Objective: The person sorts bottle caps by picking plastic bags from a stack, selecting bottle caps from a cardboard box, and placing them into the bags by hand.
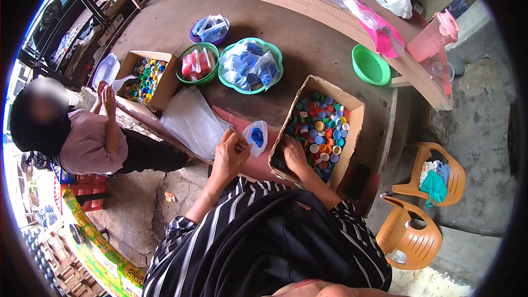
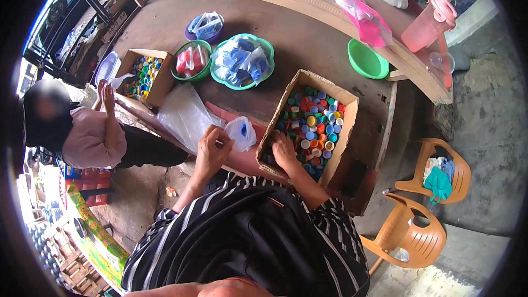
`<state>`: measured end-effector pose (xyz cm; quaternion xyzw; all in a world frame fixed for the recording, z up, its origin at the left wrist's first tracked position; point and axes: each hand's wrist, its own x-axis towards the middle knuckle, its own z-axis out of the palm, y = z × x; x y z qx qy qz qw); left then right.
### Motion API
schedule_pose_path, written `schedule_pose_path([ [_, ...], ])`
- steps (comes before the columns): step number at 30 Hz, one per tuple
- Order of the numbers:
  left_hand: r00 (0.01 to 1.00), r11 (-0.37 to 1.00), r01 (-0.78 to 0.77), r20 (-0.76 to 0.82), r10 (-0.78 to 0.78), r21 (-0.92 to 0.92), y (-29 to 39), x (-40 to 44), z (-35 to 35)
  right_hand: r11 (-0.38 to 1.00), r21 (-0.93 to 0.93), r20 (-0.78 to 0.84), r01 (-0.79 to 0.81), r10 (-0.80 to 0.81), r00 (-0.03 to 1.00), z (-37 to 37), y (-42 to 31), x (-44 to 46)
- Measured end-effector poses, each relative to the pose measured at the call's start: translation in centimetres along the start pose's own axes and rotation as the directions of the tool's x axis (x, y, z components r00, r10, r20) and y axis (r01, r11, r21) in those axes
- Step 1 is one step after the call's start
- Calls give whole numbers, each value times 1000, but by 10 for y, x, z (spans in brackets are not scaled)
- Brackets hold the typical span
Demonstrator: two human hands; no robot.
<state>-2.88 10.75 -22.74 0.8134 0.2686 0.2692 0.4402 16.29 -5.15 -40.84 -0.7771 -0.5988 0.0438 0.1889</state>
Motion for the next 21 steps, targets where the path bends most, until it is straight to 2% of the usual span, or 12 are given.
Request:
schedule_pose_path([
  [2,1000,1000,-17,-12,17,2,-2,-1,1,1000,22,7,9,-9,1000,-2,-1,4],
  [5,1000,1000,-13,-15,13,4,0,-4,-2,990,62,-93,-124,129,987,2,8,8],
  [6,1000,1000,-8,-13,8,3,1,-5,-4,959,210,-63,-190,207,976,1,14,8],
  [8,1000,1000,7,6,-7,5,4,-6,-7,820,478,32,-314,341,939,-4,24,3],
  [9,1000,1000,12,16,-12,5,5,-5,-8,795,474,37,-379,412,910,-19,18,2],
  [12,999,999,-28,34,29,-26,7,-2,-5,474,766,167,-435,507,845,-47,14,-2],
  [13,998,999,-35,46,36,-28,9,0,-4,496,760,133,-421,515,847,-59,9,-1],
  [17,992,997,-65,105,68,-34,16,7,4,596,799,-255,-78,453,854,-112,-32,17],
  [20,984,994,-96,146,102,-41,21,12,11,651,726,-548,222,351,759,-151,-75,37],
  [21,981,994,-105,160,111,-43,23,13,12,659,713,-558,239,327,763,-160,-86,42],
])
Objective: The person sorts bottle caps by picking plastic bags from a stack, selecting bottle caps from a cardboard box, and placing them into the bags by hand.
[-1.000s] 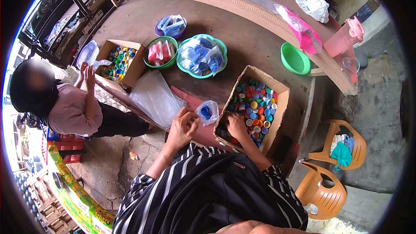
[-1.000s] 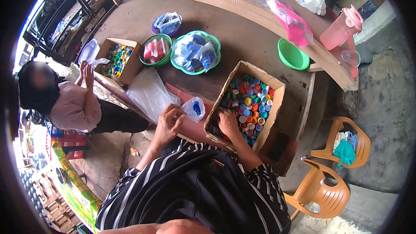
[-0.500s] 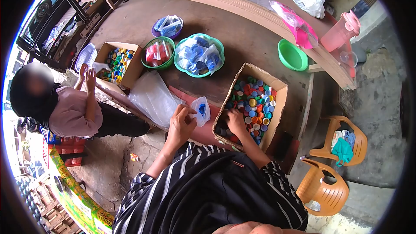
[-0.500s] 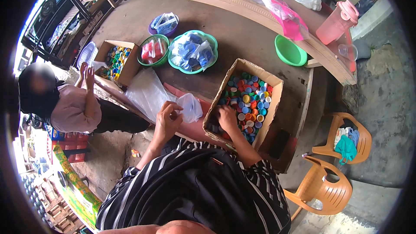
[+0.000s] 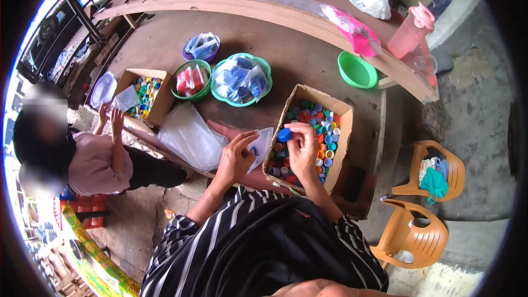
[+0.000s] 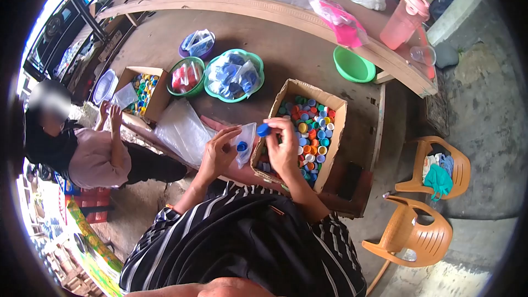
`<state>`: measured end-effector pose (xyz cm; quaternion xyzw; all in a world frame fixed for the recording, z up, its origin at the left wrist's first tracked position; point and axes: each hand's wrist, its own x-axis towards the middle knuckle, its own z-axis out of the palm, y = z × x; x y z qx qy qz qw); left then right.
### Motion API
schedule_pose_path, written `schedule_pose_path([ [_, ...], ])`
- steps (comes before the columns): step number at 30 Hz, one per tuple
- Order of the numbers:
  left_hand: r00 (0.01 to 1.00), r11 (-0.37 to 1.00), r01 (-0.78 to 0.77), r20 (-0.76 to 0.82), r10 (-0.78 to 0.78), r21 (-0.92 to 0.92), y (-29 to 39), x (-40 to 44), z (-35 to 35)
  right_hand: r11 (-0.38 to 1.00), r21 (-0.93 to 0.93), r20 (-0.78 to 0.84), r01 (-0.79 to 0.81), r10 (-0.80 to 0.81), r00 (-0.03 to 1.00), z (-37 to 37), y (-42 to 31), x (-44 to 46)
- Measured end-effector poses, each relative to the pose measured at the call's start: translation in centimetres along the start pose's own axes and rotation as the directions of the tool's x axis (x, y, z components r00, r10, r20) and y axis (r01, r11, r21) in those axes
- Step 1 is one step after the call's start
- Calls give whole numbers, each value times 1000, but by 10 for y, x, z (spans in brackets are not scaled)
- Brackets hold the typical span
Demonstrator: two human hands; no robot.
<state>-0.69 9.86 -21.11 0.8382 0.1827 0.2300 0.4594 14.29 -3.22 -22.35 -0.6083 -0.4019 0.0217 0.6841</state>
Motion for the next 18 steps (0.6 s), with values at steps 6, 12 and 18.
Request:
schedule_pose_path([
  [6,999,999,-28,-28,29,26,-2,0,0,931,-324,221,166,-96,970,9,-3,16],
  [12,996,1000,8,-84,-6,14,-13,-7,-14,810,-586,82,5,54,995,-57,104,10],
  [18,995,998,61,-79,-61,2,-13,-6,-21,230,-933,-137,-276,483,865,-96,181,-64],
])
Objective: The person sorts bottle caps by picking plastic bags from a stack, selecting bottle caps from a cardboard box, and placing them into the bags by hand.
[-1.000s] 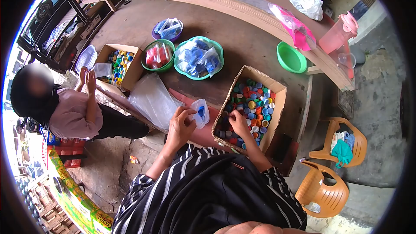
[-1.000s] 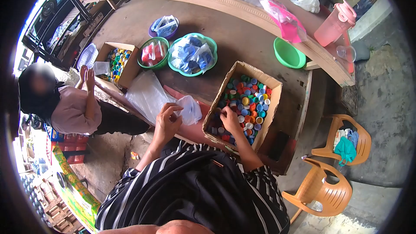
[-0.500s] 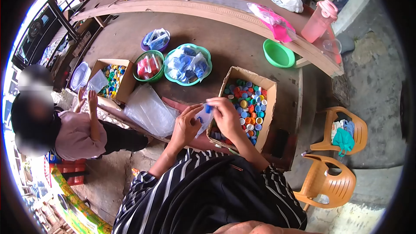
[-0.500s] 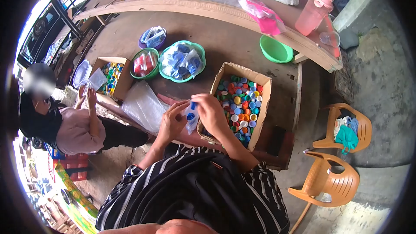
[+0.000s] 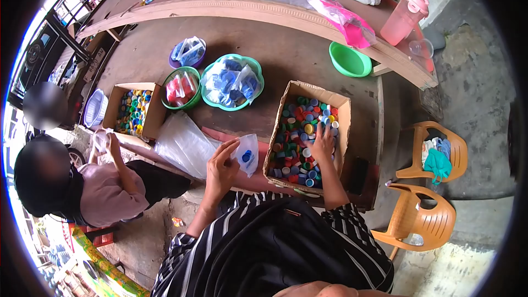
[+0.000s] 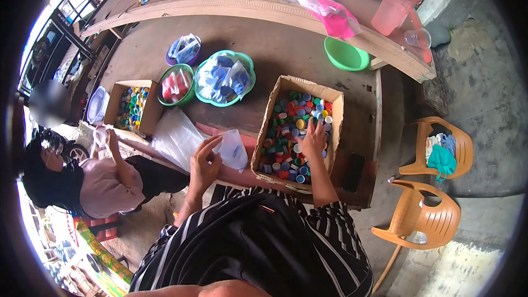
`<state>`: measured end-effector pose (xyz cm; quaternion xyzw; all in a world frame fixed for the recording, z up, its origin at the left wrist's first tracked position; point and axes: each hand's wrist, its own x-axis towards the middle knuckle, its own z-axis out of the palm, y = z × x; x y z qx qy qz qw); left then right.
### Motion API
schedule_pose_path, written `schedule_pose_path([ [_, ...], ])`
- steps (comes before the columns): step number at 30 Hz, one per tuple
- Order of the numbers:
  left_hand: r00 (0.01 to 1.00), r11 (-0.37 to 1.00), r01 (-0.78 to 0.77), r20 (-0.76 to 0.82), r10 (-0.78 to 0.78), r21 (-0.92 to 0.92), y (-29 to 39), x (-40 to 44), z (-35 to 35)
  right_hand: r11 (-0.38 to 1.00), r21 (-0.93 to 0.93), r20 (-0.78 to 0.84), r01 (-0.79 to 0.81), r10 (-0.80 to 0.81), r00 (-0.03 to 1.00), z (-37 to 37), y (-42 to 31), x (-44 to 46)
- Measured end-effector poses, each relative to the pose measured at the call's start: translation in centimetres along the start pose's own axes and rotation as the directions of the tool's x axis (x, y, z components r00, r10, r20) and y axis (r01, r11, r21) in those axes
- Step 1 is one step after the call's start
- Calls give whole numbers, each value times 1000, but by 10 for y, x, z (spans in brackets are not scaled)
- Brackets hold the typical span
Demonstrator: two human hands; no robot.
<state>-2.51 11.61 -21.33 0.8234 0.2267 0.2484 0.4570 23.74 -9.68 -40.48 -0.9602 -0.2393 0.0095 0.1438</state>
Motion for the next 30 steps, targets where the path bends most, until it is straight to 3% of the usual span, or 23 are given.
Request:
schedule_pose_path([
  [3,1000,1000,12,7,-12,-17,-1,6,2,998,-60,162,-30,39,986,15,-9,-9],
  [5,1000,1000,11,14,-11,-24,-2,8,5,998,-43,217,53,-43,975,0,-30,-17],
  [6,1000,1000,1,14,-1,-24,-2,10,7,973,1,101,230,-229,968,6,-28,-22],
  [7,1000,1000,-7,14,7,-24,-2,11,8,981,95,163,170,-183,969,-9,-46,-30],
  [12,998,999,35,46,-33,-25,2,17,12,910,276,360,309,-396,845,-27,-47,-51],
  [15,998,999,30,55,-29,-16,2,20,14,816,130,253,564,-577,776,-62,-63,-65],
  [16,998,1000,25,57,-25,-9,2,21,15,792,230,295,565,-610,736,-51,-57,-68],
  [19,999,1000,22,31,-21,-16,-1,22,18,730,53,323,681,-658,680,-23,-30,-63],
  [20,999,1000,19,31,-18,-11,-1,23,18,757,38,285,652,-633,720,-13,-22,-52],
  [23,1000,1000,20,21,-20,1,-1,22,18,850,228,117,475,-508,853,-45,-14,-4],
  [25,1000,1000,26,12,-26,0,-2,21,18,862,442,37,250,-296,955,-37,11,29],
  [27,999,1000,30,15,-30,8,-2,21,18,953,288,-26,93,-89,996,-29,28,49],
  [28,999,999,33,15,-34,10,-1,20,18,997,68,-128,43,-34,991,-2,43,54],
  [30,1000,1000,25,11,-25,-11,-1,20,20,996,-82,-63,-24,19,998,21,43,54],
])
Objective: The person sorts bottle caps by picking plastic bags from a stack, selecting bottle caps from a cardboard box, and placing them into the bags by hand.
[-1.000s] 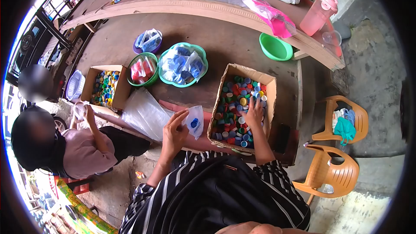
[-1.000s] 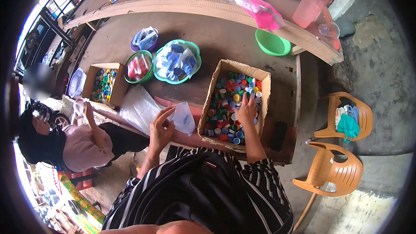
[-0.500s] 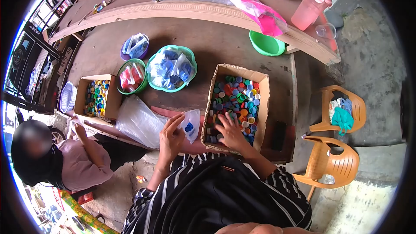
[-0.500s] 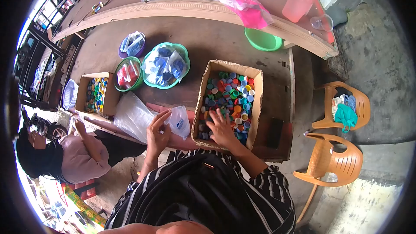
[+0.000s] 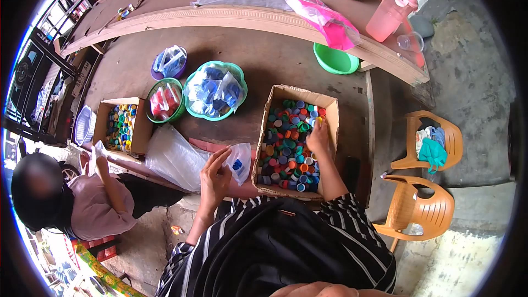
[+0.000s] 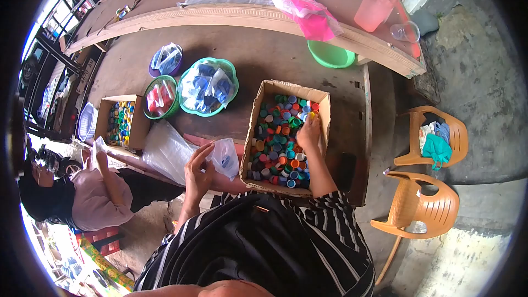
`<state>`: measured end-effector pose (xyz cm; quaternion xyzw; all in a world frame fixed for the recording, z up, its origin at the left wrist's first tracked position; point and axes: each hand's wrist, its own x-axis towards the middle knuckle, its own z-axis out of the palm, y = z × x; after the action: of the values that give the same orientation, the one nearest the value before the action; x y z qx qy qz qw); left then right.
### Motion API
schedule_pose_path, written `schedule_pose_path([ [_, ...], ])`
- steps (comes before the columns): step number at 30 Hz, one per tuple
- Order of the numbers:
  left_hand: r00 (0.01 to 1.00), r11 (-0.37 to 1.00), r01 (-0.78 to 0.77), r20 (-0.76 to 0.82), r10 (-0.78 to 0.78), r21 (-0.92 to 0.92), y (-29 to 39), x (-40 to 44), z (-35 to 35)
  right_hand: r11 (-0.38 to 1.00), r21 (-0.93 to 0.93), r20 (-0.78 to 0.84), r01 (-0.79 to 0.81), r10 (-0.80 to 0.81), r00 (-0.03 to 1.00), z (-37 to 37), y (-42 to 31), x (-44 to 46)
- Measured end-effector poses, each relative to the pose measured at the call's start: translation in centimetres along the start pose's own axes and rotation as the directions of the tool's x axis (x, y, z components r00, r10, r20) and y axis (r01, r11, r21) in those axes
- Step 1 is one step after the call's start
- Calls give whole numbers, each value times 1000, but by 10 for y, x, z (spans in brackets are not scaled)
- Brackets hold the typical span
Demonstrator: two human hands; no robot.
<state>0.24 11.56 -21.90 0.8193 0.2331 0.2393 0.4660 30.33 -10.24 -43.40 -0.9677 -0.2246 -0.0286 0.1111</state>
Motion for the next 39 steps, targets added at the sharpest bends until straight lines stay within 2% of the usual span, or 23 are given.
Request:
schedule_pose_path([
  [3,1000,1000,-13,-1,13,-3,2,-1,1,967,186,159,173,-203,966,-26,-27,-18],
  [5,1000,1000,-20,2,20,2,3,-4,-1,858,500,275,118,-287,918,-43,-44,-28],
  [6,1000,1000,-25,2,25,1,4,-5,-2,798,577,198,174,-343,918,-48,-45,-32],
  [9,1000,1000,-26,11,26,4,6,-9,-3,776,625,127,85,-209,970,-47,-24,-10],
  [10,1000,1000,-22,8,22,10,7,-11,-5,859,428,-159,283,-236,959,-35,-11,-4],
  [11,999,999,-34,9,34,-7,5,-14,-5,913,370,-55,171,-162,985,-25,6,6],
  [12,999,999,-44,4,44,-19,2,-16,-4,983,177,25,53,-58,998,-51,0,4],
  [13,998,998,-57,-8,57,-26,1,-18,-4,980,195,117,-34,12,993,-52,2,13],
  [15,999,999,-35,26,36,-37,6,-21,-6,997,-68,37,26,-24,999,-9,23,24],
  [16,996,995,-95,1,95,-12,1,-25,-3,987,-138,15,76,-75,997,1,24,24],
  [17,987,987,-159,-25,160,18,-5,-24,0,974,-195,31,116,-113,993,2,23,24],
  [18,989,990,-144,-26,144,-3,-3,-26,0,965,-240,67,110,-96,993,1,20,25],
  [19,991,991,-131,-23,130,-26,-2,-27,-1,962,-241,26,130,-128,991,15,30,31],
  [21,994,994,-104,26,105,-28,1,-27,-4,969,-237,145,70,-36,989,-9,14,29],
  [23,980,980,-199,7,199,-15,-6,-24,-2,974,-217,108,65,-42,993,-1,22,33],
  [25,973,973,-230,8,230,-3,-10,-18,-2,949,-292,97,120,-96,991,-10,19,27],
  [27,976,976,-218,27,218,1,-7,-13,-4,983,-135,110,121,-107,988,-38,8,12],
  [29,983,984,-177,57,176,12,3,-5,-10,963,-108,-31,249,-253,967,1,43,17],
  [30,953,952,-303,-6,303,43,-7,0,-4,975,-21,1,221,-221,975,-12,34,13],
  [32,956,955,-295,-4,295,14,3,5,-5,979,145,75,145,-157,985,-49,12,-4],
  [35,953,953,-303,-3,303,10,4,6,5,872,488,74,44,-91,993,-54,5,-18],
  [36,952,952,-307,-1,307,9,2,7,10,868,495,62,35,-75,995,-60,-1,-24],
  [39,943,942,-334,13,334,27,-9,6,27,831,540,31,130,-174,984,-53,3,-32],
])
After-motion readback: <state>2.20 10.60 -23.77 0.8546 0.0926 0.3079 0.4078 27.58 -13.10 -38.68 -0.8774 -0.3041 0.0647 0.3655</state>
